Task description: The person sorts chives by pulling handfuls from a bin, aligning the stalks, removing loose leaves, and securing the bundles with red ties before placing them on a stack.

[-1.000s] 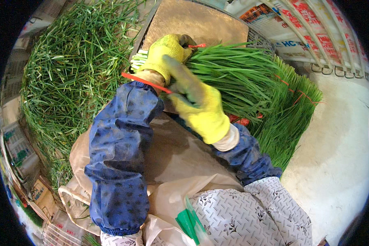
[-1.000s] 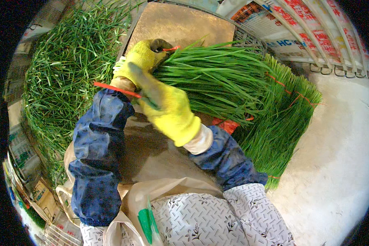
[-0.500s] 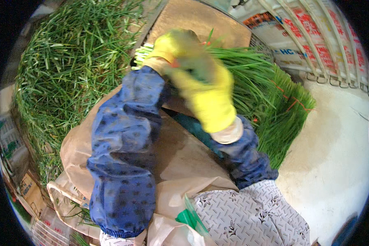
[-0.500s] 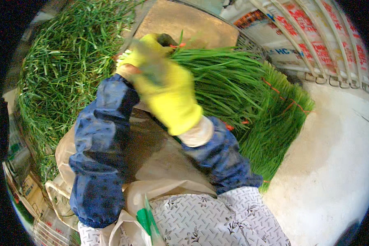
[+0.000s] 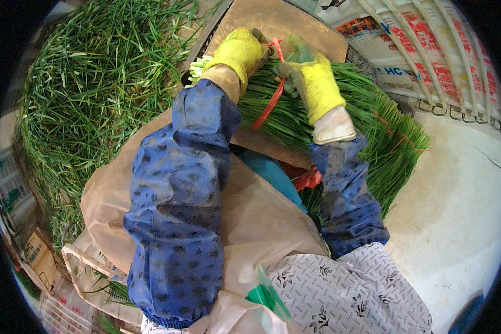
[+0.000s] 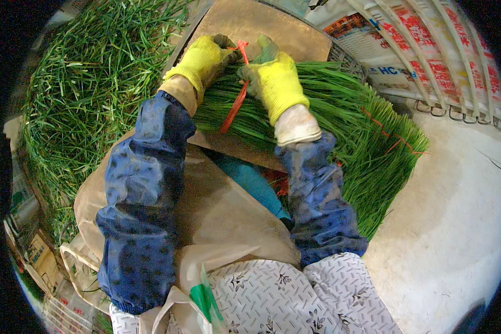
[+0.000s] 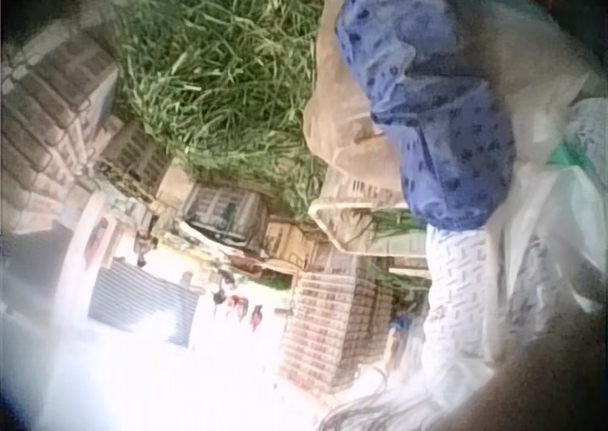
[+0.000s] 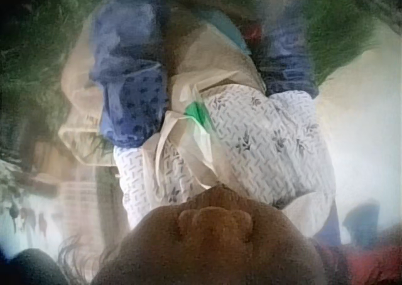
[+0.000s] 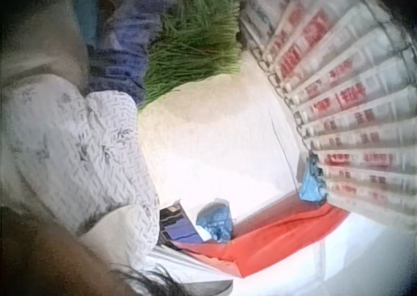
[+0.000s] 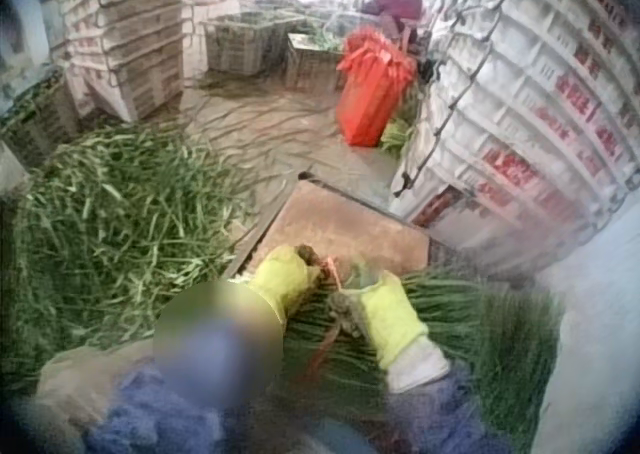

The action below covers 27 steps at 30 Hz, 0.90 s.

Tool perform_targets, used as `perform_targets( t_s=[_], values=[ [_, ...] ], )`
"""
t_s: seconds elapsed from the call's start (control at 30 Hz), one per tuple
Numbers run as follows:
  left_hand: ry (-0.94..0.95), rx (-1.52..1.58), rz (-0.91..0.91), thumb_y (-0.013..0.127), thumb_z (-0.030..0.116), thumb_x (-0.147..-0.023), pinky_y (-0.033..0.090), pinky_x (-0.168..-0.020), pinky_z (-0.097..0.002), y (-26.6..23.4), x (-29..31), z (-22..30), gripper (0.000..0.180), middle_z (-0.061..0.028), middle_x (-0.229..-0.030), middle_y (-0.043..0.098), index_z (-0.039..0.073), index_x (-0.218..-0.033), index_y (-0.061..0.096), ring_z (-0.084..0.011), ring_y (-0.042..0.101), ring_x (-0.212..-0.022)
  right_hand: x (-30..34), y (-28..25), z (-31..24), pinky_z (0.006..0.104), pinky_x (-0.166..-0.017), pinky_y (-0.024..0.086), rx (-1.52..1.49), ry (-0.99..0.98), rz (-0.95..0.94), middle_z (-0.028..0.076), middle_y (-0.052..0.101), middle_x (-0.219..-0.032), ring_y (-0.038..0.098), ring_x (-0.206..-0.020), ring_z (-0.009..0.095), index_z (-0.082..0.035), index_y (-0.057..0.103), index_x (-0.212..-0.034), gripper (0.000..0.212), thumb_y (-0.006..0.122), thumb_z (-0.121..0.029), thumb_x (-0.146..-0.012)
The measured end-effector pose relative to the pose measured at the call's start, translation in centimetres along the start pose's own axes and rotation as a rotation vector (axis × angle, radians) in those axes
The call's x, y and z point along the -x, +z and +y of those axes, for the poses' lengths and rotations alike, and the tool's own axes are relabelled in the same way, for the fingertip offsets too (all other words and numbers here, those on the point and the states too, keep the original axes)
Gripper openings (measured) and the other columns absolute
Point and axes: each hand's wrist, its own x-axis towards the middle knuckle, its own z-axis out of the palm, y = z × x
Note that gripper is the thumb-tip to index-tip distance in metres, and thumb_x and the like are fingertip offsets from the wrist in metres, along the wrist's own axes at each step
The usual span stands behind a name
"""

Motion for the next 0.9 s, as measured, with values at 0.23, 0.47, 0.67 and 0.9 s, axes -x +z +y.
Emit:
perform_targets(
  t_s=[0.23,0.47,0.67,0.9],
  values=[
    [-0.018,-0.074,0.039,0.076,0.043,-0.074,0.05,-0.079,-0.0391,0.7,-0.8,0.0,0.043,-0.0157,-0.09,0.07,0.01,-0.101,0.071,-0.0288,0.067,-0.087,0.7,-0.6,-1.7,0.0244,-0.043,0.037,-0.132,0.133,-0.047,0.001,0.055,-0.063,0.047,-0.048,0.009,0.0,0.052,-0.129,0.046,0.058,-0.014,-0.085],
    [-0.045,0.01,0.062,0.074,0.042,-0.076,0.051,-0.079,-0.039,0.5,0.3,0.1,0.039,-0.0157,-0.089,0.07,0.013,-0.102,0.071,-0.0298,0.067,-0.087,0.3,-0.8,-1.4,0.0241,-0.045,0.036,-0.056,0.103,-0.101,-0.001,0.05,-0.061,0.045,-0.048,0.009,0.0,0.053,-0.128,0.046,0.055,-0.019,-0.086],
    [-0.04,-0.032,0.085,0.07,0.038,-0.079,0.05,-0.08,-0.0409,0.8,0.4,0.0,0.034,-0.0155,-0.094,0.07,0.015,-0.104,0.07,-0.031,0.066,-0.091,0.2,-0.8,-1.3,0.024,-0.045,0.036,-0.144,0.134,-0.14,0.0,0.054,-0.066,0.045,-0.048,0.008,0.0,0.054,-0.125,0.042,0.056,-0.016,-0.086],
    [0.019,0.028,0.102,0.068,0.029,-0.081,0.05,-0.074,-0.0369,1.2,0.7,-0.5,0.024,-0.0124,-0.084,0.068,0.015,-0.1,0.071,-0.0256,0.064,-0.08,-0.2,-0.4,-0.5,0.0224,-0.044,0.035,-0.215,0.15,-0.083,0.001,0.06,-0.074,0.044,-0.049,0.006,-0.001,0.057,-0.12,0.037,0.059,-0.014,-0.085]
  ],
)
